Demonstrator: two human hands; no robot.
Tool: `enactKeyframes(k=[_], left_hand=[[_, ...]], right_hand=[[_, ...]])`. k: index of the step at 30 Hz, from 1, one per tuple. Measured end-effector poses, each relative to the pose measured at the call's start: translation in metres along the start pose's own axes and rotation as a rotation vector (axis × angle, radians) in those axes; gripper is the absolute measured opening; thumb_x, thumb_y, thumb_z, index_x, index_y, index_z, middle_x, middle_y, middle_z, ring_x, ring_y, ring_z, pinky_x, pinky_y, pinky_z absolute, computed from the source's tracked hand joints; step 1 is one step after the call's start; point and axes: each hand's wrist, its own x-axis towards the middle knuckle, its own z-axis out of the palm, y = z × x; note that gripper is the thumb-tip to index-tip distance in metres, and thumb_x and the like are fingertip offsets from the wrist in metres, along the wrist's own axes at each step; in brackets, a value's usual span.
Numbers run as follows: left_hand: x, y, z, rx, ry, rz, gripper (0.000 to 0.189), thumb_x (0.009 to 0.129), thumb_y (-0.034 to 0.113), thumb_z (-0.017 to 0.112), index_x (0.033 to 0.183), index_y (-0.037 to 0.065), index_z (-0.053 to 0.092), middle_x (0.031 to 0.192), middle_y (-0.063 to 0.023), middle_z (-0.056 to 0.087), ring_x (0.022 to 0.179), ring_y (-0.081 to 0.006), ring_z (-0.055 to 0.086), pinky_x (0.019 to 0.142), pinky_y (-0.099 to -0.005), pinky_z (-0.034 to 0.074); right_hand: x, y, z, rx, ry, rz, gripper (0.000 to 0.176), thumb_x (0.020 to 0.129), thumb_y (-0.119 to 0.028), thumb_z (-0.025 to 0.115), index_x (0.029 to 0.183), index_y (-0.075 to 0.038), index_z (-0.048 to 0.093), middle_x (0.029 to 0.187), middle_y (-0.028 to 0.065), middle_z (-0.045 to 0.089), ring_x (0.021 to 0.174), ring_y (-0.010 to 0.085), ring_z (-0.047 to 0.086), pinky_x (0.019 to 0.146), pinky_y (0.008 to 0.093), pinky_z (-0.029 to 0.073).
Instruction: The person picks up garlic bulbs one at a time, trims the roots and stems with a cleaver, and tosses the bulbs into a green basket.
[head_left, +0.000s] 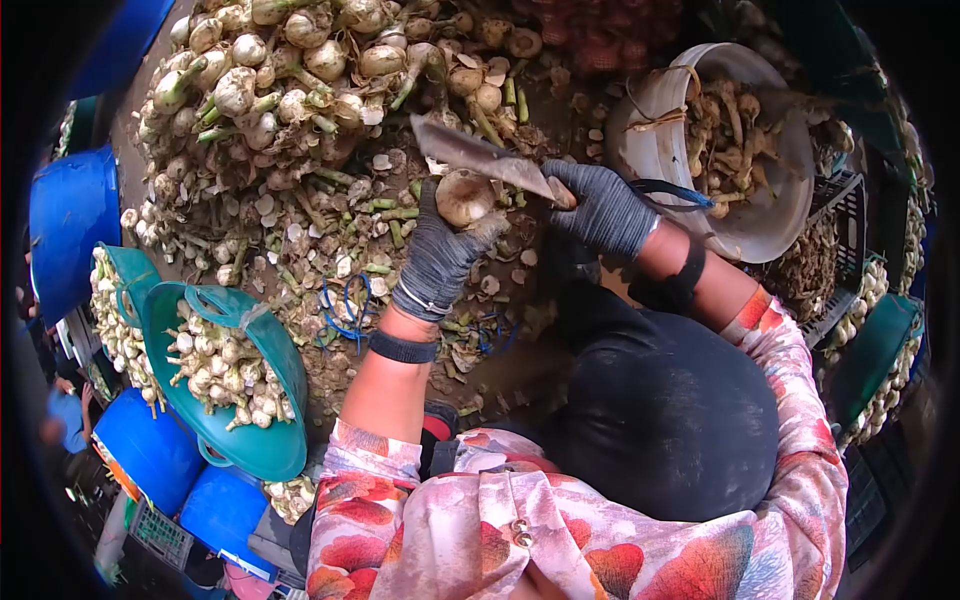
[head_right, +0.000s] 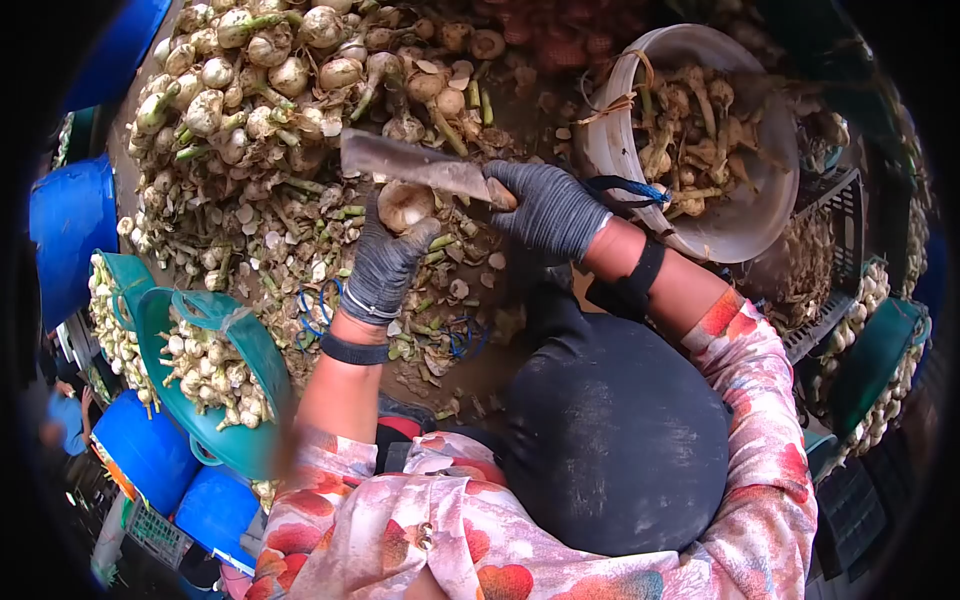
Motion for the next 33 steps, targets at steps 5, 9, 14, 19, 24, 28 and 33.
enactKeyframes(k=[5,9,14,19,24,28,33], left_hand=[[-0.01,0.0,0.005,-0.283,-0.092,0.137,0.049,0.09,0.005,0.058,0.134,0.006,0.037,0.125,-0.0119,0.052,0.114,-0.0231,0.055,0.096,-0.0357,0.048],[-0.008,-0.015,0.005,-0.551,-0.103,0.04,0.046,0.089,0.005,0.059,0.131,0.008,0.039,0.118,-0.0107,0.056,0.107,-0.0203,0.057,0.091,-0.035,0.051],[-0.015,0.006,0.004,-0.185,-0.09,0.054,0.04,0.083,0.002,0.063,0.119,0.007,0.044,0.107,-0.0085,0.059,0.099,-0.0174,0.06,0.085,-0.0324,0.052],[-0.023,0.011,0.002,-0.003,0.041,0.118,0.055,0.07,0.008,0.077,0.114,0.005,0.045,0.104,-0.0093,0.058,0.094,-0.0199,0.06,0.082,-0.0324,0.051],[-0.046,0.033,-0.018,0.244,0.121,0.231,0.059,0.069,0.013,0.08,0.116,0.006,0.046,0.104,-0.01,0.058,0.094,-0.0184,0.059,0.085,-0.0305,0.049],[-0.033,-0.03,-0.034,0.318,0.048,0.23,0.056,0.073,0.009,0.076,0.119,0.004,0.045,0.111,-0.0107,0.058,0.1,-0.0216,0.059,0.087,-0.0315,0.05],[-0.044,-0.01,-0.016,0.143,0.143,0.316,0.054,0.081,0.01,0.068,0.127,0.005,0.039,0.117,-0.0138,0.054,0.105,-0.0242,0.058,0.09,-0.0353,0.05]], right_hand=[[-0.014,-0.027,-0.007,-0.359,-0.225,-0.184,0.031,0.068,-0.018,0.068,0.097,-0.011,0.061,0.084,0.0133,0.065,0.081,0.0345,0.064,0.07,0.0431,0.051],[-0.016,-0.026,0.0,-0.383,-0.242,-0.156,0.035,0.064,-0.019,0.069,0.098,-0.012,0.061,0.081,0.0128,0.064,0.081,0.0348,0.064,0.069,0.044,0.05],[-0.017,-0.014,0.01,-0.4,-0.224,-0.149,0.033,0.065,-0.017,0.068,0.097,-0.013,0.061,0.082,0.0134,0.065,0.082,0.0354,0.064,0.067,0.0448,0.05],[-0.011,0.0,0.023,-0.335,-0.134,-0.042,0.031,0.069,-0.015,0.067,0.098,-0.011,0.06,0.085,0.0149,0.066,0.085,0.0359,0.064,0.07,0.045,0.05],[-0.014,0.014,0.009,-0.177,-0.02,0.185,0.042,0.073,-0.018,0.066,0.115,-0.014,0.06,0.092,0.0181,0.067,0.086,0.0361,0.064,0.073,0.0426,0.051],[-0.017,-0.012,0.025,-0.202,-0.054,-0.117,0.033,0.072,-0.019,0.065,0.105,-0.013,0.061,0.084,0.0162,0.065,0.081,0.0365,0.064,0.07,0.044,0.051],[-0.012,-0.03,0.02,-0.322,-0.228,-0.29,0.027,0.07,-0.017,0.064,0.097,-0.013,0.061,0.079,0.0147,0.064,0.076,0.0362,0.064,0.065,0.0452,0.05]])
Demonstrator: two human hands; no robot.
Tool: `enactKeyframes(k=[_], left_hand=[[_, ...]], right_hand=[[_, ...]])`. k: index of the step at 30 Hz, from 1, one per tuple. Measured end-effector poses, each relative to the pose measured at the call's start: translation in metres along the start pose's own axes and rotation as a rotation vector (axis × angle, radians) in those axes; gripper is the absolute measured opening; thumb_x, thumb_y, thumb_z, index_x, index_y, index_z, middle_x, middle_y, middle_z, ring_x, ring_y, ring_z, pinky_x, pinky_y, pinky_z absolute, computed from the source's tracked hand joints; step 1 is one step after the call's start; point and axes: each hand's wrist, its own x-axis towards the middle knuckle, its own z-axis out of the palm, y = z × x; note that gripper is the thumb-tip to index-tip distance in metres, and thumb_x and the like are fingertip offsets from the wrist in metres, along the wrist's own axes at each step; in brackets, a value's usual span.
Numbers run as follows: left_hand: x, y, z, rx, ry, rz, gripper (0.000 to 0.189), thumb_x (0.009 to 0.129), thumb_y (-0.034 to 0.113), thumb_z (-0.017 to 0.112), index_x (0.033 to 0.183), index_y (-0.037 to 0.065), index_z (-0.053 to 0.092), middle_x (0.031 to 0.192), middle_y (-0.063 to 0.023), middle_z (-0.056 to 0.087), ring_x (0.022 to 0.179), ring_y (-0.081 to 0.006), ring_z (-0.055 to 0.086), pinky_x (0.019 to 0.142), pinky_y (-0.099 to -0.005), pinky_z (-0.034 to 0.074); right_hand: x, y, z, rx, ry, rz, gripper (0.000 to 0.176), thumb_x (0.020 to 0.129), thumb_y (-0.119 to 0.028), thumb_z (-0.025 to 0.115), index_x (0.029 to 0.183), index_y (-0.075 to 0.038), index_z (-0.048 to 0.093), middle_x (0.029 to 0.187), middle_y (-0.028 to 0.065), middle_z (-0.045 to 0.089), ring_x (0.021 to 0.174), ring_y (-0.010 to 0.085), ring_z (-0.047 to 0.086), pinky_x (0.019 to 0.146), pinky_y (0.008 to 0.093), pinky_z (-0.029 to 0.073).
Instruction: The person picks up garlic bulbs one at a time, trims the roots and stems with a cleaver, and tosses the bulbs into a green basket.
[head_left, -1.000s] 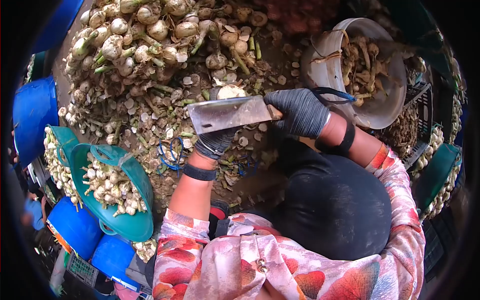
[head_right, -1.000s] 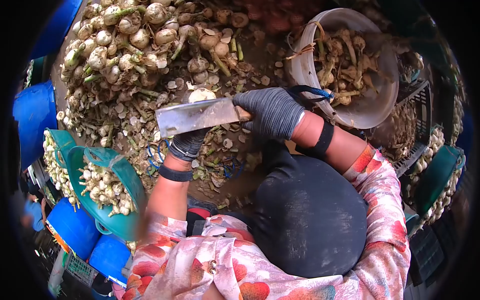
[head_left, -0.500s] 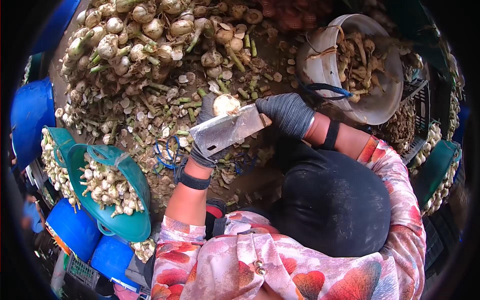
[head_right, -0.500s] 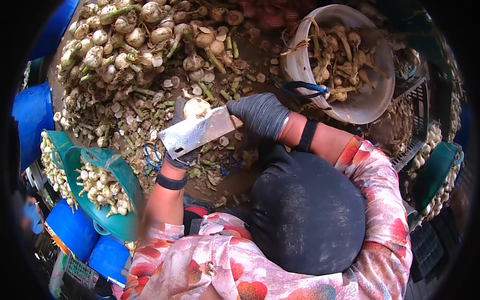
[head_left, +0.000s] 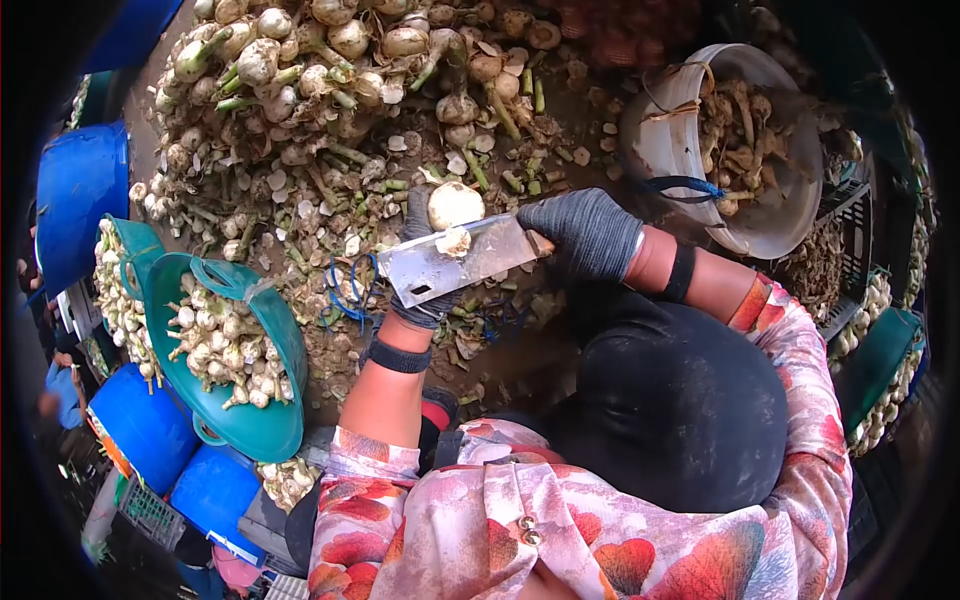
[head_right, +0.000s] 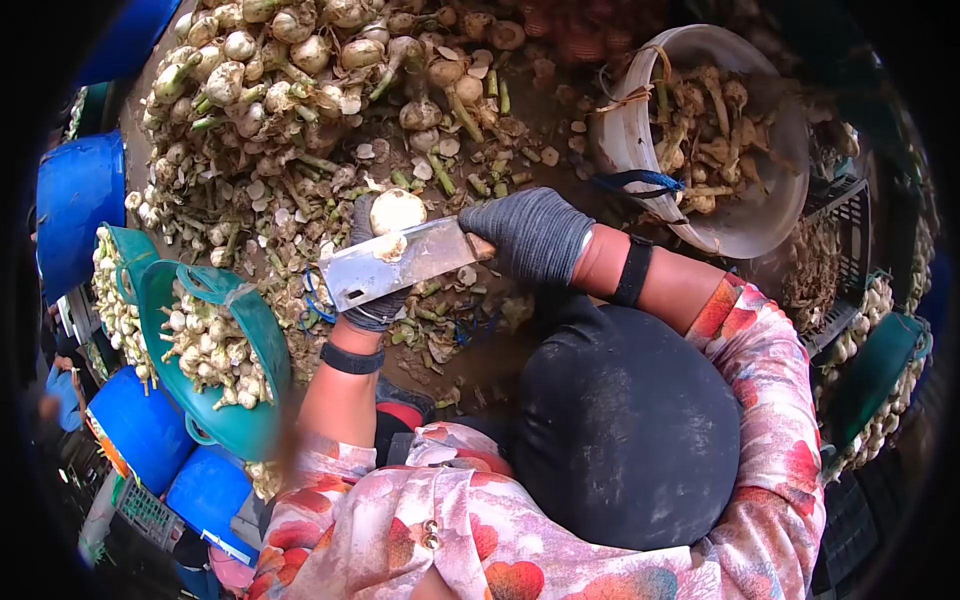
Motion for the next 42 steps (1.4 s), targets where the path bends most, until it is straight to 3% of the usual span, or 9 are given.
enactKeyframes(k=[9,14,19,23,24,29,32,37,42], left_hand=[[-0.011,-0.004,0.007,-0.394,-0.09,-0.277,0.056,0.085,0.009,0.064,0.133,0.005,0.035,0.121,-0.0141,0.054,0.109,-0.0231,0.056,0.092,-0.0354,0.048],[-0.011,0.043,-0.016,0.291,-0.039,-0.059,0.072,0.067,0.009,0.078,0.127,0.004,0.038,0.113,-0.0113,0.056,0.105,-0.0214,0.056,0.088,-0.0352,0.049],[-0.041,0.055,-0.159,0.043,0.825,-0.047,0.046,0.08,0.013,0.074,0.118,0.0,0.053,0.106,-0.007,0.062,0.088,-0.0145,0.058,0.073,-0.0278,0.05],[-0.081,0.031,-0.278,1.146,1.273,-0.418,0.06,0.07,0.021,0.082,0.116,-0.006,0.054,0.106,-0.0173,0.064,0.094,-0.0297,0.061,0.084,-0.0401,0.05],[-0.071,0.048,-0.249,1.479,1.127,-0.511,0.063,0.07,0.022,0.082,0.118,-0.006,0.053,0.11,-0.0197,0.062,0.101,-0.0336,0.059,0.09,-0.0433,0.047],[0.041,-0.003,-0.082,0.603,0.271,-0.15,0.032,0.089,0.021,0.06,0.115,0.002,0.06,0.113,-0.014,0.059,0.107,-0.027,0.055,0.094,-0.0375,0.042],[0.111,-0.065,-0.005,0.616,0.224,-0.071,0.04,0.084,0.028,0.066,0.112,0.0,0.059,0.107,-0.0227,0.06,0.103,-0.0376,0.057,0.092,-0.0423,0.044],[0.179,-0.057,0.052,0.745,0.116,-0.66,0.066,0.078,0.039,0.07,0.128,0.002,0.05,0.127,-0.0245,0.053,0.12,-0.0396,0.049,0.103,-0.0423,0.038],[0.174,-0.097,0.034,0.885,-0.105,-0.148,0.049,0.078,0.03,0.067,0.117,0.002,0.056,0.12,-0.0199,0.059,0.109,-0.0371,0.056,0.094,-0.0449,0.044]], right_hand=[[-0.004,0.016,0.013,-0.026,0.014,0.052,0.028,0.069,-0.019,0.066,0.096,-0.012,0.061,0.079,0.0159,0.064,0.078,0.0377,0.063,0.067,0.0448,0.05],[-0.01,0.056,0.031,0.085,0.155,0.373,0.033,0.075,-0.02,0.064,0.106,-0.009,0.061,0.088,0.0186,0.065,0.086,0.0378,0.064,0.076,0.0447,0.05],[-0.035,0.076,0.039,-0.192,0.342,0.472,0.039,0.079,-0.026,0.063,0.112,-0.005,0.059,0.108,0.0223,0.061,0.101,0.0381,0.06,0.089,0.0447,0.047],[-0.033,0.081,0.04,-0.008,0.289,0.595,0.047,0.079,-0.031,0.064,0.118,-0.005,0.056,0.117,0.0236,0.056,0.108,0.0382,0.056,0.092,0.0445,0.045],[-0.03,0.076,0.035,0.056,0.246,0.637,0.05,0.079,-0.032,0.064,0.12,-0.005,0.055,0.118,0.0235,0.056,0.108,0.0383,0.056,0.093,0.0443,0.045],[-0.018,0.092,0.04,0.149,0.171,0.69,0.058,0.079,-0.034,0.064,0.126,-0.004,0.048,0.115,0.024,0.057,0.107,0.0385,0.056,0.093,0.0442,0.044],[-0.023,0.083,0.034,0.109,0.205,0.665,0.058,0.079,-0.034,0.063,0.127,-0.004,0.047,0.113,0.0243,0.057,0.106,0.0386,0.056,0.091,0.0448,0.044],[-0.035,0.092,0.041,0.017,0.198,0.649,0.054,0.08,-0.034,0.062,0.124,-0.006,0.048,0.103,0.0217,0.062,0.094,0.0402,0.061,0.085,0.0461,0.047],[-0.016,0.073,0.02,0.2,0.204,0.562,0.037,0.082,-0.026,0.064,0.114,-0.008,0.058,0.096,0.0187,0.063,0.093,0.036,0.062,0.081,0.0424,0.049]])
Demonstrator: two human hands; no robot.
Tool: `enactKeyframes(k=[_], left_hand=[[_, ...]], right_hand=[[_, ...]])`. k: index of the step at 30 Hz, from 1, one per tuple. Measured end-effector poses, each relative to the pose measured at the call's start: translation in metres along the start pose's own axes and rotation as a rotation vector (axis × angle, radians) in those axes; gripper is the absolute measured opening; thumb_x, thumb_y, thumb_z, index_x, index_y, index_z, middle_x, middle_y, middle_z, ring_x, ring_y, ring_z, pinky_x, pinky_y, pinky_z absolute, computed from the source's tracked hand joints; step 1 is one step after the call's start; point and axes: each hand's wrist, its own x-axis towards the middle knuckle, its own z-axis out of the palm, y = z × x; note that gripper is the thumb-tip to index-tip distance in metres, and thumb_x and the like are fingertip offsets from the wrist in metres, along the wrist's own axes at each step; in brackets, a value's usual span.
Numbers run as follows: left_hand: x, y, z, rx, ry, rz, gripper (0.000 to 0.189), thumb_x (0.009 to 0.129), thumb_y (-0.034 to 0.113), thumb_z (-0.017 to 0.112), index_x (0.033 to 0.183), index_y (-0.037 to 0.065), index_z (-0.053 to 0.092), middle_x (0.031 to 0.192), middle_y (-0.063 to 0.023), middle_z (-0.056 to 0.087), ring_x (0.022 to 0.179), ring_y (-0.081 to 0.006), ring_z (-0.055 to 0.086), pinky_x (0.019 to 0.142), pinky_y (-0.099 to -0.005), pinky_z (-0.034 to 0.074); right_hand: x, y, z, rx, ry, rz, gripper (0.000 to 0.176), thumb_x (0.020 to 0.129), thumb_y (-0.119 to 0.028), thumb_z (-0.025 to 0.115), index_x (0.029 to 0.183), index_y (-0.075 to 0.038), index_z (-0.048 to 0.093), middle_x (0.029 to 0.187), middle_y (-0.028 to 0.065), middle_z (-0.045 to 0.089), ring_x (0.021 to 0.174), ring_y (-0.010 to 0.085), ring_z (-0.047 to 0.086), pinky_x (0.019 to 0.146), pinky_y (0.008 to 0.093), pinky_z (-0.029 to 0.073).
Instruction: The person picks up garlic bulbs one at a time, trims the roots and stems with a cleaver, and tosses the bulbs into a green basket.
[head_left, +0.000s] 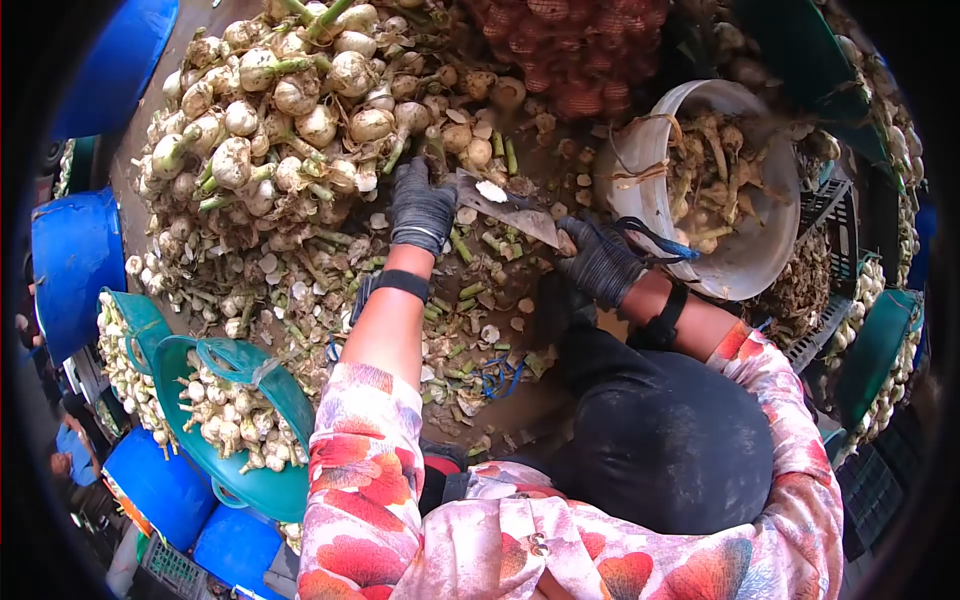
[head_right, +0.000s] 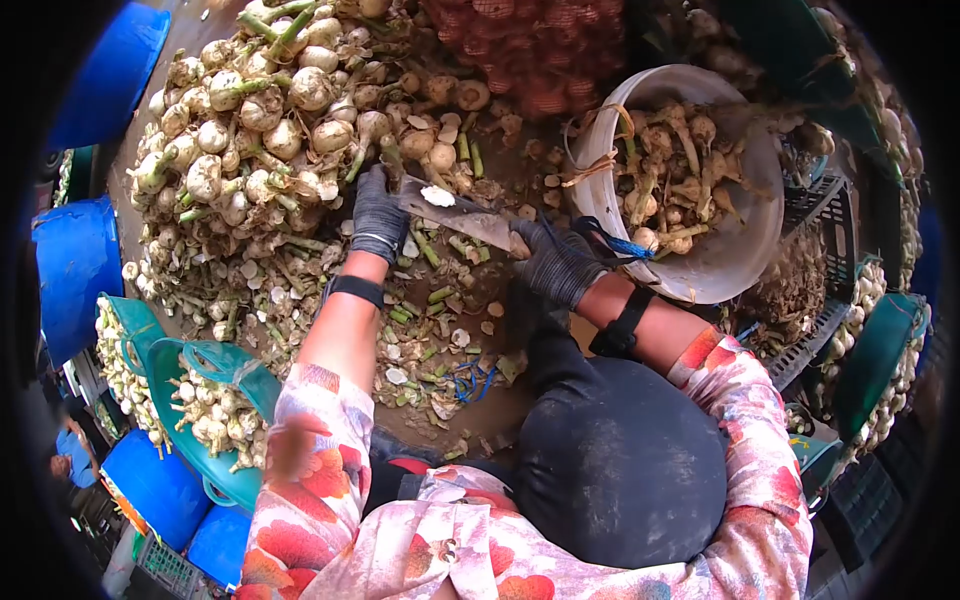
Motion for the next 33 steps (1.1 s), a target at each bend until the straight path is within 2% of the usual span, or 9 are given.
enactKeyframes(k=[3,7,9,11,16,18,24,26,33], left_hand=[[-0.032,-0.004,-0.013,-0.138,-0.335,0.223,0.033,0.081,0.022,0.062,0.109,0.005,0.061,0.109,-0.0145,0.064,0.101,-0.0346,0.057,0.089,-0.0452,0.044],[-0.101,0.019,-0.059,0.393,0.145,0.661,0.024,0.087,0.029,0.052,0.106,0.017,0.062,0.102,-0.0112,0.062,0.091,-0.03,0.058,0.087,-0.0413,0.046],[-0.123,-0.012,-0.042,-0.465,0.011,0.305,0.03,0.075,0.019,0.067,0.102,0.008,0.063,0.097,-0.0132,0.059,0.09,-0.0303,0.058,0.083,-0.0382,0.049],[-0.15,0.007,-0.089,-0.262,0.021,0.25,0.039,0.062,0.011,0.076,0.096,0.001,0.063,0.096,-0.0156,0.056,0.091,-0.0322,0.057,0.084,-0.0388,0.048],[-0.156,0.027,-0.086,-0.02,-0.134,0.259,0.053,0.063,0.012,0.075,0.111,-0.001,0.055,0.11,-0.0222,0.054,0.105,-0.0387,0.053,0.094,-0.0431,0.044],[-0.153,0.035,-0.083,-0.135,0.076,0.334,0.068,0.063,0.014,0.078,0.121,-0.003,0.047,0.115,-0.0235,0.05,0.107,-0.0383,0.051,0.096,-0.0427,0.043],[-0.167,0.021,-0.075,-1.471,-0.125,-0.078,0.073,0.078,0.017,0.077,0.138,0.004,0.036,0.135,-0.0087,0.044,0.121,-0.0206,0.045,0.103,-0.031,0.038],[-0.163,0.029,-0.064,-1.545,-0.149,-0.11,0.075,0.078,0.024,0.078,0.137,0.003,0.037,0.131,-0.0085,0.049,0.116,-0.0189,0.049,0.101,-0.032,0.04],[-0.143,0.031,-0.067,-1.435,-0.287,-0.162,0.066,0.076,0.015,0.077,0.131,0.005,0.043,0.12,-0.0054,0.056,0.108,-0.0166,0.055,0.096,-0.0318,0.044]], right_hand=[[0.004,-0.031,-0.002,0.282,-0.022,-0.111,0.027,0.083,-0.019,0.061,0.109,-0.011,0.06,0.089,0.0175,0.065,0.089,0.0361,0.063,0.076,0.0406,0.05],[0.011,-0.04,-0.001,0.128,-0.162,-0.209,0.03,0.083,-0.021,0.061,0.111,-0.011,0.061,0.093,0.0183,0.066,0.088,0.0362,0.064,0.075,0.0382,0.05],[0.008,-0.008,0.012,0.247,-0.225,-0.023,0.033,0.082,-0.022,0.062,0.114,-0.01,0.06,0.095,0.0182,0.067,0.087,0.0329,0.064,0.076,0.0373,0.05],[0.004,0.024,0.015,-0.039,-0.116,-0.001,0.044,0.081,-0.033,0.067,0.117,-0.008,0.058,0.094,0.0152,0.066,0.083,0.0247,0.063,0.077,0.0354,0.049],[0.01,-0.049,0.007,0.339,-0.191,-0.155,0.057,0.077,-0.052,0.072,0.108,-0.005,0.06,0.09,0.0126,0.065,0.081,0.02,0.06,0.079,0.0346,0.048],[0.012,-0.078,-0.005,0.435,-0.233,-0.246,0.054,0.078,-0.05,0.072,0.104,-0.004,0.061,0.087,0.0116,0.065,0.08,0.0186,0.058,0.078,0.0344,0.048],[0.023,-0.047,0.005,1.006,-0.504,0.097,0.031,0.086,-0.043,0.065,0.091,-0.012,0.062,0.058,-0.0023,0.052,0.044,0.0078,0.042,0.042,0.0225,0.034],[0.012,-0.06,-0.004,1.13,-0.605,0.225,0.03,0.086,-0.043,0.065,0.088,-0.013,0.061,0.056,-0.0031,0.049,0.042,0.0068,0.038,0.039,0.0223,0.03],[0.007,-0.047,-0.01,0.32,-0.033,-0.173,0.03,0.082,-0.033,0.068,0.095,-0.007,0.061,0.078,0.0101,0.065,0.074,0.0253,0.064,0.068,0.0359,0.05]])
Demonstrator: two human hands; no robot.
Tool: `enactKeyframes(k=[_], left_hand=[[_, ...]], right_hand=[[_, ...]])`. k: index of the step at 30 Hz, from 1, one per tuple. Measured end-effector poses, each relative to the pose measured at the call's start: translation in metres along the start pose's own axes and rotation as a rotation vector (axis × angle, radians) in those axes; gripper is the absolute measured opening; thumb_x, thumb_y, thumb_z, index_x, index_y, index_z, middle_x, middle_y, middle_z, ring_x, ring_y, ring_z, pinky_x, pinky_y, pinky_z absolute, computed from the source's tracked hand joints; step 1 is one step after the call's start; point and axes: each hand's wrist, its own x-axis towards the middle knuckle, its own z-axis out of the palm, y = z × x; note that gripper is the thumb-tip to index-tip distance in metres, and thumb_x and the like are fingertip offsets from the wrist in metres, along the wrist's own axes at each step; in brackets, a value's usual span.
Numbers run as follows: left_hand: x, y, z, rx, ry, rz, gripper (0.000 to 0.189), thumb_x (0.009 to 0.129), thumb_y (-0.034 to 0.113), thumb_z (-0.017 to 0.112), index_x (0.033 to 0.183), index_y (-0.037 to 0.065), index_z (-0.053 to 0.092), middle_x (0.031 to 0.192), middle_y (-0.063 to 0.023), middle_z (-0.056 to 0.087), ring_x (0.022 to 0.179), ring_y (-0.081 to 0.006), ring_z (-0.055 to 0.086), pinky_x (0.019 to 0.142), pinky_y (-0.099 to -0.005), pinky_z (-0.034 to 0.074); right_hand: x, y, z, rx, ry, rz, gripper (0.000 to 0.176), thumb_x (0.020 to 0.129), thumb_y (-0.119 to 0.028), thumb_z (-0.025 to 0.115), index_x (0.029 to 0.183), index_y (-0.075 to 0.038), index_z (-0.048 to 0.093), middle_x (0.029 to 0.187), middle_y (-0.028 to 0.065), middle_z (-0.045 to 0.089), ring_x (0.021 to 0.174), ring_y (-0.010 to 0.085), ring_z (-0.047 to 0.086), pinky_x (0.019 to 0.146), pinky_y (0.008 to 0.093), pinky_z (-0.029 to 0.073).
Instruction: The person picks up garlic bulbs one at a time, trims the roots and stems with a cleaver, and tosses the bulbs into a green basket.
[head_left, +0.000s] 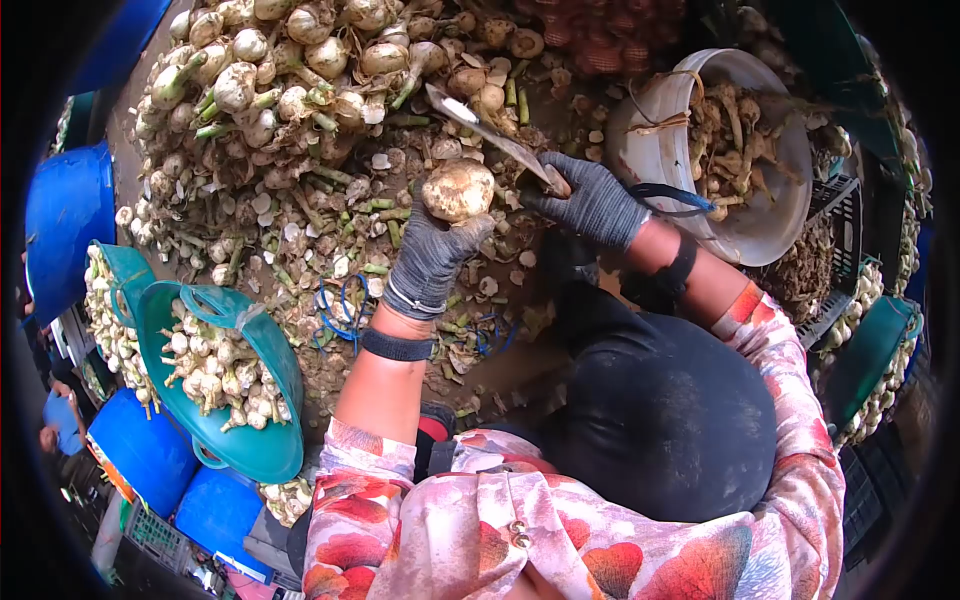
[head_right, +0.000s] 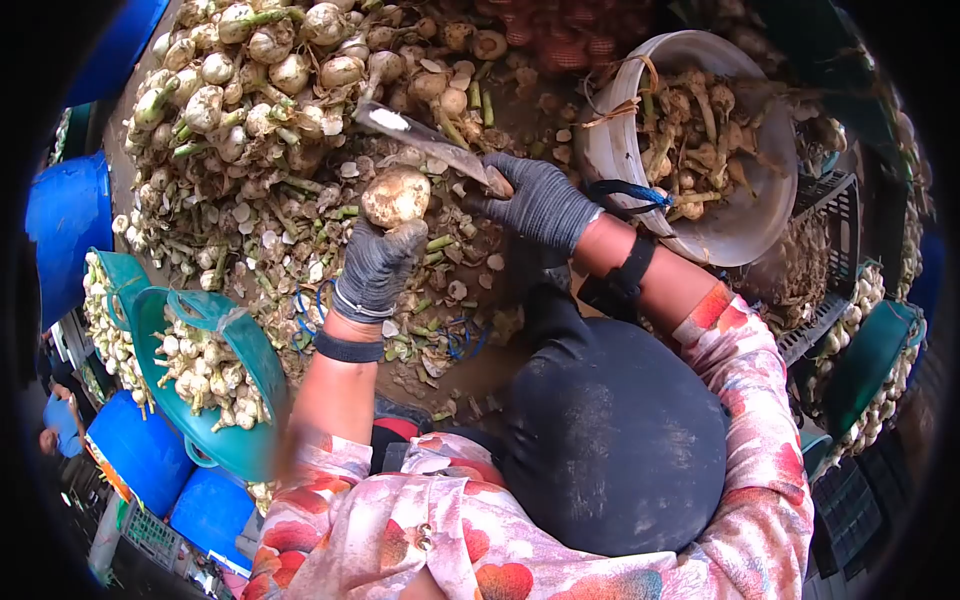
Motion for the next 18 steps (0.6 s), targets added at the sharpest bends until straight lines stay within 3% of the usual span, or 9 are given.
enactKeyframes(k=[1,4,7,8,11,12,15,16,18], left_hand=[[0.001,0.0,-0.003,0.064,0.002,-0.044,0.066,0.076,0.014,0.077,0.131,0.005,0.042,0.12,-0.0053,0.056,0.108,-0.017,0.055,0.095,-0.0317,0.045],[0.009,-0.032,-0.02,0.348,-0.201,0.158,0.063,0.089,0.031,0.061,0.14,0.007,0.033,0.136,-0.0114,0.045,0.123,-0.0236,0.047,0.103,-0.0355,0.041],[-0.001,-0.032,-0.016,0.24,-0.26,0.191,0.053,0.101,0.037,0.034,0.145,0.008,0.027,0.144,-0.014,0.038,0.132,-0.0243,0.039,0.108,-0.0379,0.035],[-0.008,-0.029,-0.011,0.594,-0.214,0.281,0.052,0.101,0.036,0.034,0.144,0.007,0.028,0.143,-0.0143,0.039,0.131,-0.0246,0.041,0.108,-0.0386,0.036],[0.001,-0.045,-0.011,0.187,-0.144,0.32,0.05,0.099,0.031,0.044,0.14,0.006,0.029,0.131,-0.0155,0.049,0.121,-0.025,0.05,0.104,-0.0407,0.042],[0.001,-0.041,-0.004,-0.222,-0.206,0.276,0.051,0.097,0.028,0.048,0.14,0.006,0.029,0.129,-0.0153,0.051,0.119,-0.0246,0.052,0.103,-0.0407,0.043],[-0.009,-0.021,0.002,0.271,-0.021,0.266,0.054,0.097,0.034,0.048,0.14,0.007,0.027,0.127,-0.0152,0.052,0.117,-0.0261,0.052,0.102,-0.0421,0.044],[-0.008,-0.023,0.001,0.273,-0.02,0.278,0.054,0.098,0.038,0.045,0.14,0.007,0.028,0.128,-0.0152,0.051,0.117,-0.0266,0.052,0.102,-0.0424,0.044],[-0.005,-0.035,0.0,-0.197,-0.095,0.209,0.057,0.098,0.045,0.04,0.139,0.008,0.028,0.131,-0.0145,0.048,0.117,-0.0269,0.052,0.101,-0.0433,0.044]], right_hand=[[-0.008,-0.014,-0.009,-0.088,0.049,-0.083,0.03,0.08,-0.031,0.069,0.097,-0.007,0.061,0.082,0.0125,0.066,0.079,0.0283,0.066,0.073,0.0375,0.05],[-0.02,-0.038,-0.019,-0.398,-0.091,-0.175,0.028,0.074,-0.022,0.068,0.098,-0.011,0.061,0.084,0.0161,0.065,0.082,0.0363,0.063,0.071,0.0427,0.05],[-0.023,-0.045,-0.015,-0.468,-0.184,-0.18,0.028,0.072,-0.02,0.066,0.098,-0.012,0.06,0.081,0.0145,0.065,0.08,0.0367,0.063,0.069,0.0444,0.05],[-0.022,-0.047,-0.015,-0.472,-0.213,-0.168,0.028,0.072,-0.02,0.066,0.098,-0.012,0.06,0.08,0.0146,0.065,0.08,0.0367,0.063,0.068,0.0444,0.05],[-0.024,-0.046,-0.014,-0.504,-0.254,-0.166,0.03,0.07,-0.018,0.067,0.099,-0.013,0.06,0.08,0.0153,0.065,0.078,0.0367,0.063,0.067,0.0447,0.05],[-0.025,-0.047,-0.015,-0.52,-0.265,-0.157,0.031,0.07,-0.018,0.067,0.099,-0.013,0.06,0.08,0.0155,0.065,0.078,0.0367,0.063,0.067,0.0448,0.05],[-0.025,-0.045,-0.009,-0.529,-0.27,-0.132,0.036,0.065,-0.017,0.07,0.099,-0.013,0.06,0.08,0.0155,0.065,0.079,0.0369,0.063,0.067,0.0451,0.05],[-0.025,-0.043,-0.008,-0.529,-0.261,-0.123,0.038,0.063,-0.017,0.071,0.099,-0.013,0.06,0.08,0.0154,0.065,0.079,0.037,0.064,0.067,0.0451,0.05],[-0.024,-0.038,-0.009,-0.513,-0.265,-0.106,0.043,0.059,-0.017,0.073,0.099,-0.012,0.059,0.079,0.0155,0.065,0.079,0.0374,0.064,0.066,0.045,0.05]])
